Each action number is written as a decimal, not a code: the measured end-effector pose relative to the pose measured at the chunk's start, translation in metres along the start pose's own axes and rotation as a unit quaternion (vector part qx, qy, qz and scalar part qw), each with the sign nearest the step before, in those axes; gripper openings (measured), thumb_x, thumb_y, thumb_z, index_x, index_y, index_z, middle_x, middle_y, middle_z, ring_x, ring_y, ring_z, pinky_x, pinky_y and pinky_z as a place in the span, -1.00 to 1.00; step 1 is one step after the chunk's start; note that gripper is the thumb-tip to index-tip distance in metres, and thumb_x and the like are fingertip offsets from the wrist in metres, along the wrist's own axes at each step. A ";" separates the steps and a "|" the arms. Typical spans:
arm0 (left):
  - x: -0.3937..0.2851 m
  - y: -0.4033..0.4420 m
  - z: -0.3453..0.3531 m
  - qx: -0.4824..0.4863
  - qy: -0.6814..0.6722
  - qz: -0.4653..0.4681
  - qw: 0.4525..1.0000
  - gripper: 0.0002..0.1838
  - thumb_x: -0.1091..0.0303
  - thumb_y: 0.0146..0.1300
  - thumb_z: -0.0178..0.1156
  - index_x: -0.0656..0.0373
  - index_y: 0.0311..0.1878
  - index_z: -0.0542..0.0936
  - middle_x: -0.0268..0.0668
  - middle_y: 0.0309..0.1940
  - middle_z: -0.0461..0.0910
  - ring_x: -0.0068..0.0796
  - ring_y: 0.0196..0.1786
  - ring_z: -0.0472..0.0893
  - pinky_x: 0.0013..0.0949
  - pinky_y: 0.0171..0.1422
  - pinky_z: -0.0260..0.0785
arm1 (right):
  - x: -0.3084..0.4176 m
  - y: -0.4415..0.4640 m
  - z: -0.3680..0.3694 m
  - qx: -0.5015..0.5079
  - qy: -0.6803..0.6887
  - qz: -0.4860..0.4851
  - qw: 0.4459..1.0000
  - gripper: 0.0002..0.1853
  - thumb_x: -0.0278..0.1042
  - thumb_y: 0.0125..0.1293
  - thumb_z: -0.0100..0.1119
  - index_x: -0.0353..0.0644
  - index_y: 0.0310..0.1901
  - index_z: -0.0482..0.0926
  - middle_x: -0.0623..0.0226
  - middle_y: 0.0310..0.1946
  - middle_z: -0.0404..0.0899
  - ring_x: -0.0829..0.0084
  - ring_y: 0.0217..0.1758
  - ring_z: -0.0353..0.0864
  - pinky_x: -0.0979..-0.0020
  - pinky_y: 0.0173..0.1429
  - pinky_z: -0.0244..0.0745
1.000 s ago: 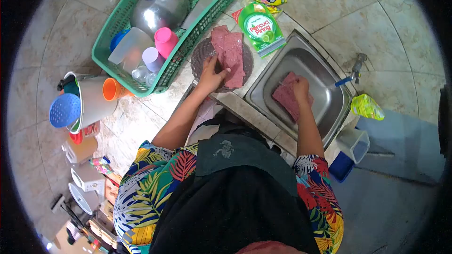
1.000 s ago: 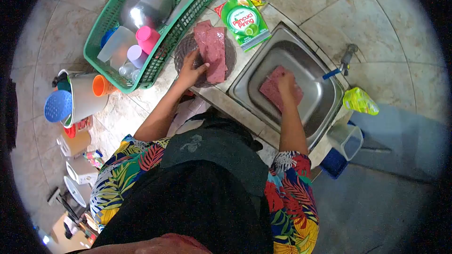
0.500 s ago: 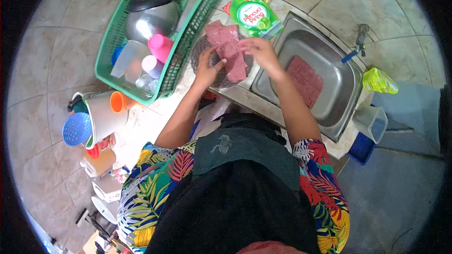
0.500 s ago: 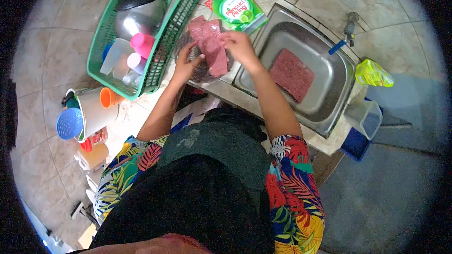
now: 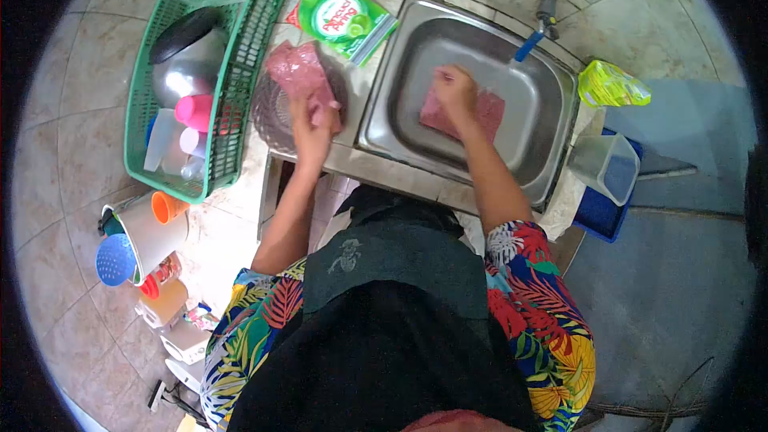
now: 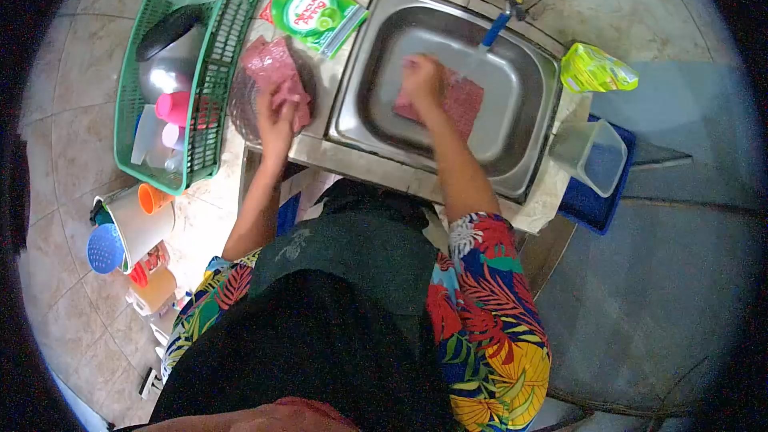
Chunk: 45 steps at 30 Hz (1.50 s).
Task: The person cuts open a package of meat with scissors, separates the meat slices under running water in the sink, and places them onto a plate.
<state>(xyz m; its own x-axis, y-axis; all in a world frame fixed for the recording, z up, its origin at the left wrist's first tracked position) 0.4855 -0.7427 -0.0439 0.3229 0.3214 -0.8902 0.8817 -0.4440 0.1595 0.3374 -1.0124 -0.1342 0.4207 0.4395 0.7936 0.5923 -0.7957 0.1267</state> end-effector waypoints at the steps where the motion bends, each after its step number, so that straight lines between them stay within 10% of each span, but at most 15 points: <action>1: 0.011 -0.010 0.031 0.077 -0.104 -0.100 0.987 -0.56 0.49 0.00 0.25 0.16 0.01 0.44 -0.15 -0.04 0.40 -0.29 0.03 0.41 -0.36 0.00 0.31 | -0.040 0.003 -0.027 -0.039 -0.068 0.016 0.997 -0.82 -0.28 0.06 0.15 -0.18 -0.36 0.62 0.00 -0.36 0.55 0.05 -0.26 0.53 0.13 -0.11 0.40; 5: -0.003 -0.040 0.129 0.189 -0.025 0.044 0.981 -0.51 0.42 -0.01 0.28 0.18 0.05 0.42 -0.14 -0.06 0.45 -0.29 0.00 0.45 -0.32 0.06 0.31 | -0.200 -0.010 -0.071 -0.024 -0.202 0.216 0.955 -0.62 -0.15 0.08 0.20 -0.38 -0.25 0.55 -0.06 -0.30 0.57 0.05 -0.19 0.56 0.13 -0.12 0.45; 7: 0.070 -0.066 0.194 0.280 -0.068 -0.174 0.941 -0.47 0.35 0.05 0.30 0.15 0.12 0.38 -0.24 0.12 0.35 -0.32 0.14 0.36 -0.28 0.12 0.28 | -0.258 -0.046 -0.052 -0.005 0.135 0.480 0.867 -0.60 -0.15 0.06 0.26 -0.28 -0.16 0.53 0.17 -0.26 0.57 0.21 -0.28 0.58 0.24 -0.26 0.48; 8: 0.063 -0.077 0.207 0.313 -0.113 -0.329 0.884 -0.39 0.23 0.04 0.30 0.17 0.16 0.33 -0.23 0.15 0.31 -0.30 0.18 0.32 -0.25 0.16 0.23 | -0.278 -0.052 -0.043 -0.003 0.135 0.483 0.865 -0.60 -0.15 0.06 0.26 -0.28 -0.16 0.53 0.17 -0.26 0.57 0.21 -0.28 0.58 0.24 -0.26 0.48; 16: 0.063 -0.118 0.269 0.316 -0.173 -0.454 0.815 -0.25 0.15 0.07 0.24 0.07 0.29 0.13 -0.21 0.20 0.24 -0.27 0.22 0.26 -0.16 0.23 0.10 | -0.243 -0.065 -0.021 0.100 0.424 0.534 0.724 -0.52 -0.32 0.05 0.31 -0.25 0.02 0.42 0.20 -0.11 0.51 0.28 -0.10 0.55 0.26 -0.07 0.50; 22: 0.089 -0.152 0.273 0.164 -0.258 -0.573 0.760 -0.27 0.11 0.14 0.15 0.06 0.32 0.06 -0.18 0.32 0.08 -0.20 0.33 0.11 0.07 0.19 0.07 | -0.223 -0.062 -0.013 0.136 0.509 0.450 0.722 -0.56 -0.38 0.15 0.18 -0.28 0.07 0.37 0.19 -0.04 0.48 0.26 0.01 0.50 0.33 0.07 0.42; 27: 0.074 -0.141 0.315 0.160 -0.602 -0.505 0.598 -0.44 0.08 0.24 0.04 0.12 0.24 0.21 -0.08 0.19 0.29 -0.16 0.21 0.34 -0.01 0.27 0.17 | -0.175 -0.060 -0.027 0.090 0.498 0.409 0.760 -0.49 -0.40 0.06 0.26 -0.22 0.07 0.35 0.28 -0.10 0.49 0.33 -0.07 0.51 0.34 -0.09 0.47; 39: 0.081 -0.072 0.309 0.200 -0.537 -0.541 0.615 -0.60 0.44 0.17 0.12 0.37 0.07 0.34 0.02 -0.03 0.48 -0.12 -0.05 0.56 -0.11 0.06 0.47 | -0.129 -0.031 -0.099 0.214 0.273 0.423 0.837 -0.48 -0.20 0.08 0.31 -0.19 0.04 0.38 0.31 -0.26 0.55 0.46 -0.19 0.54 0.39 -0.20 0.46; 41: 0.083 -0.063 0.306 0.199 -0.543 -0.559 0.594 -0.60 0.45 0.17 0.13 0.38 0.06 0.34 0.02 -0.05 0.49 -0.12 -0.05 0.56 -0.10 0.05 0.47 | -0.110 0.012 -0.127 0.148 0.116 0.125 0.974 -0.59 -0.25 0.12 0.26 -0.16 -0.01 0.45 0.31 -0.26 0.56 0.48 -0.19 0.54 0.41 -0.16 0.45; 45: 0.070 -0.051 0.299 0.222 -0.575 -0.543 0.570 -0.64 0.48 0.17 0.09 0.39 0.03 0.35 0.03 -0.06 0.49 -0.11 -0.04 0.56 -0.09 0.08 0.46 | -0.070 0.040 -0.129 0.216 0.107 0.016 0.970 -0.67 -0.30 0.10 0.26 -0.12 -0.08 0.52 0.36 -0.26 0.57 0.49 -0.20 0.54 0.43 -0.11 0.42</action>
<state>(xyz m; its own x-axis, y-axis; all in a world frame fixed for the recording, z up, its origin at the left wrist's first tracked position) 0.3597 -0.9479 -0.2420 -0.9949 -0.0395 -0.0929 0.0906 -0.7557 -0.6486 0.2436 -1.1287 -0.1080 0.3188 0.2841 0.9043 0.8334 -0.5384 -0.1247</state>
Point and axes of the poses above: each hand's wrist, its own y-axis towards the middle knuckle, its own z-axis out of the palm, x = y × z, the point moved 8 cm from there along y, towards the middle knuckle
